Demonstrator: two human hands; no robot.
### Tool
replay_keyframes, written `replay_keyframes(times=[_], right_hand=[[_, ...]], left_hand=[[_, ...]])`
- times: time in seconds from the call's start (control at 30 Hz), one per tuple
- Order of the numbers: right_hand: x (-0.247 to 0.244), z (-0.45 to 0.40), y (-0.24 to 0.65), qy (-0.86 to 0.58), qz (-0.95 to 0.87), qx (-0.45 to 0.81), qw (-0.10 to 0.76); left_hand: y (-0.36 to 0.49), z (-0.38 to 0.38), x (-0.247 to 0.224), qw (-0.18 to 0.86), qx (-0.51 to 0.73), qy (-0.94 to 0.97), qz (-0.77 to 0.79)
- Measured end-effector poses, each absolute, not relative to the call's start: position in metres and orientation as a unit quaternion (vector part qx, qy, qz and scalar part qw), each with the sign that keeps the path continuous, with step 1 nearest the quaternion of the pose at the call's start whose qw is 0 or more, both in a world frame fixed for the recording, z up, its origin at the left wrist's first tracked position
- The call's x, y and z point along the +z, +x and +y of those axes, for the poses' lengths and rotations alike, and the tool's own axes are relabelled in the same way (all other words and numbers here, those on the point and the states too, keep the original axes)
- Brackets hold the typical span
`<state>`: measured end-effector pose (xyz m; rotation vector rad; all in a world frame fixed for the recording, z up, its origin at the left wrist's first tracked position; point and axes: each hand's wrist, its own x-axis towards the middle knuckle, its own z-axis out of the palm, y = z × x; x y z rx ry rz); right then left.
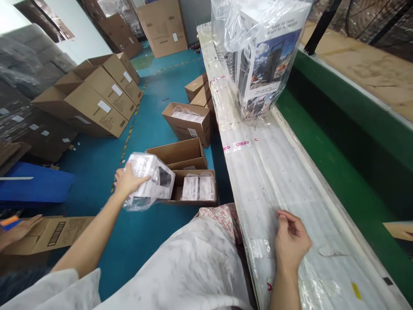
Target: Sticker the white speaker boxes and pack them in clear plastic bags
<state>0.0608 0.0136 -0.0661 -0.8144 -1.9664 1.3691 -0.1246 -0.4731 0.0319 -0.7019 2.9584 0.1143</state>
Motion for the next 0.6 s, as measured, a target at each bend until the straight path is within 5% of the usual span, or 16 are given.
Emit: replay_keyframes(times=[0.23,0.6], right_hand=[[-0.063,0.012,0.060,-0.318,-0.737,0.521,0.292],[-0.067,0.010,0.055,-0.295,-0.786,0.464,0.282]], left_hand=[[-0.060,-0.445,-0.081,0.000,0.049,-0.313,0.949],[-0.134,-0.404,-0.206,0.208,0.058,-0.294,0.931]])
